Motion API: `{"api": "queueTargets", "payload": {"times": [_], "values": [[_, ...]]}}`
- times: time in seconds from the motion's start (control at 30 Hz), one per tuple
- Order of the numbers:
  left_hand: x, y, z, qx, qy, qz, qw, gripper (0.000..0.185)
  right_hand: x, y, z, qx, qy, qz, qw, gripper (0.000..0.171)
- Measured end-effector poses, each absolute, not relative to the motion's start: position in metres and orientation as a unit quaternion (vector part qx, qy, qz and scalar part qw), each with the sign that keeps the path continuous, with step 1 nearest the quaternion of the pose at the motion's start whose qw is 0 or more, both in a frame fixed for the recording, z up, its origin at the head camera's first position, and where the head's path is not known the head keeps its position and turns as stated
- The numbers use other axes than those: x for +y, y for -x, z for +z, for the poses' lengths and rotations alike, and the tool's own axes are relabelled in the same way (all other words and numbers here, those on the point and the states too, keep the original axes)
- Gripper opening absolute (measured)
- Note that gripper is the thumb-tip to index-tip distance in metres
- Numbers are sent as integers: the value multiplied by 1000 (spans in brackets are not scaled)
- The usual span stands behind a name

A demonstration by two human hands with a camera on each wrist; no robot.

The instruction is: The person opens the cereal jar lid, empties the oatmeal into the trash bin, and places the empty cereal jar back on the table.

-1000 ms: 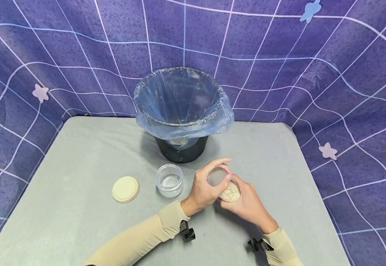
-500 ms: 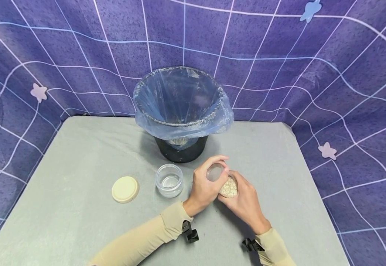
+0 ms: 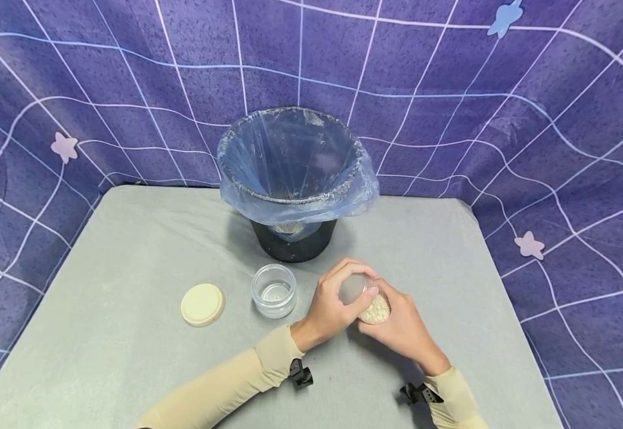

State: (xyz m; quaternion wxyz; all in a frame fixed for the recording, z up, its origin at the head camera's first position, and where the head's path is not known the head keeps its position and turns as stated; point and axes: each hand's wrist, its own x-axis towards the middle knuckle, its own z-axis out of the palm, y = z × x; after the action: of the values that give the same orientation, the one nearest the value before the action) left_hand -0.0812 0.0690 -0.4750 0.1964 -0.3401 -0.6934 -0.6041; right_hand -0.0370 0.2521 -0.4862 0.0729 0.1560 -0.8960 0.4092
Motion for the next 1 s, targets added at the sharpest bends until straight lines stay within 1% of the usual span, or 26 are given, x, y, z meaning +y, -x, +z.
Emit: {"api": "queueTargets", "payload": {"times": [0.07,0.27,0.37,0.43,0.5,0.63,0.7,0.83,1.0], "values": [[66,82,-475,-690,375,-587,197,22,256,36,-484,-886,-171,429,47,64],[60,84,-475,-649,486,-547,210,25,267,34,-477,-842,-241,480,-52,53],[61,84,-475,-631,511,-542,218,24,270,33,-475,-818,-260,504,-97,52],[62,83,-475,-626,511,-546,222,23,271,33,-474,-806,-263,518,-113,52],[63,83,-475,-625,503,-553,222,21,270,32,-475,-805,-259,521,-116,48],[65,81,-474,-628,479,-571,222,17,268,32,-475,-823,-236,507,-105,36],[66,81,-474,-631,467,-578,222,16,267,32,-476,-832,-223,498,-98,34],[67,80,-473,-634,447,-591,221,15,265,31,-477,-839,-214,493,-84,38],[68,79,-473,-640,426,-599,223,14,263,31,-480,-853,-218,472,-47,45]]}}
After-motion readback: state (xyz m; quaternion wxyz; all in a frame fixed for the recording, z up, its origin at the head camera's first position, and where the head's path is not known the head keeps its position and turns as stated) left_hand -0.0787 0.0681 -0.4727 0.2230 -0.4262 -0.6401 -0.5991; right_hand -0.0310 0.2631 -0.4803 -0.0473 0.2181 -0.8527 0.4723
